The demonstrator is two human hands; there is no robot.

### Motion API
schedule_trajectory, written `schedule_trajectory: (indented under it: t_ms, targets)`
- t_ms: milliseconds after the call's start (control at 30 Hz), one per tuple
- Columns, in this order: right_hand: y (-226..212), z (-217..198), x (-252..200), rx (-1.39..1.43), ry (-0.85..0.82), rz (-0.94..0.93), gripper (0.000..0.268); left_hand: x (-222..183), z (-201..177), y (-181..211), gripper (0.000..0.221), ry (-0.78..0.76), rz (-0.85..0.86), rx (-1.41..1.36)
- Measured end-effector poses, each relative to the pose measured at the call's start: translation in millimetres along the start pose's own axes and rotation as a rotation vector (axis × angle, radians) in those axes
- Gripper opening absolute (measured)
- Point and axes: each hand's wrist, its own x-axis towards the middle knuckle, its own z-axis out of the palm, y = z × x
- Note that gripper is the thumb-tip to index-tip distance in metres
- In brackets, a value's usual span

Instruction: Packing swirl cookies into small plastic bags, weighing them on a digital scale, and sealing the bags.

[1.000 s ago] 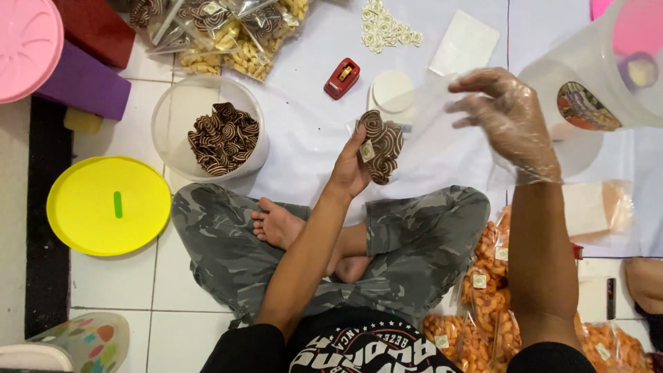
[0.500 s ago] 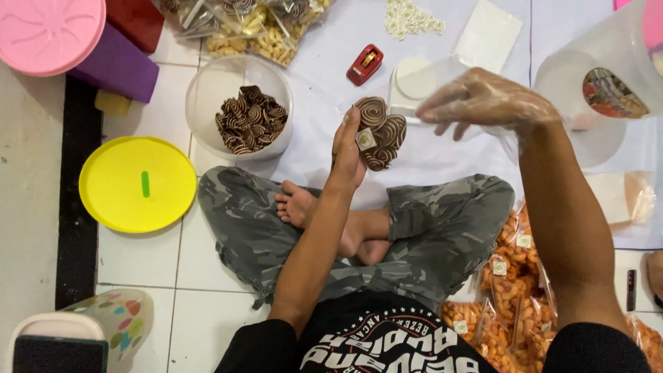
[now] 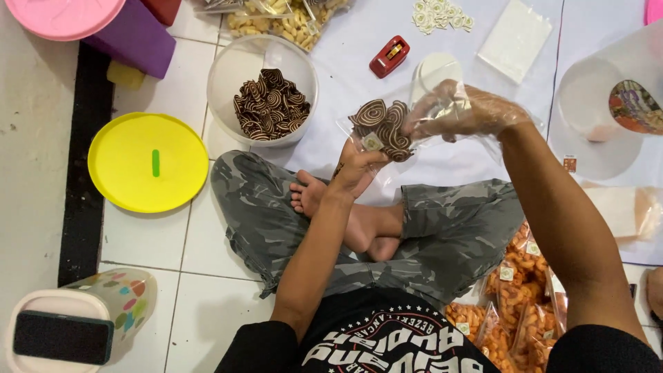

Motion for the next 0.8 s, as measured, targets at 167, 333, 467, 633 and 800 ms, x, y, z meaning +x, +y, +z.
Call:
schedule_trajectory:
  t_ms: [167,333,467,633,800]
  targets:
    - [-11,9,-11,-0.294,0.132,0.070,0.035,3,-5,-4,0.066,-0.088,0.023,-0.110]
    - [-2,20,-8,-0.429,0.270,-0.081,0.028,3,-10,-15,0.061,-0.047,0.156,-0.122]
    - [-10,34,-17,-0.551,0.408,-0.143,0.031,3,-15,-18,0.062,-0.049,0.247,-0.135]
    - [0,48,-11,-0.580,0.486,-0.142,0.026,-13,22,3,0.054,-0.065,0.310,-0.211]
    - [-30,55,-21,-0.539,0.440,-0.106,0.018,4,-19,-24,0.048,-0.048,0.328,-0.256]
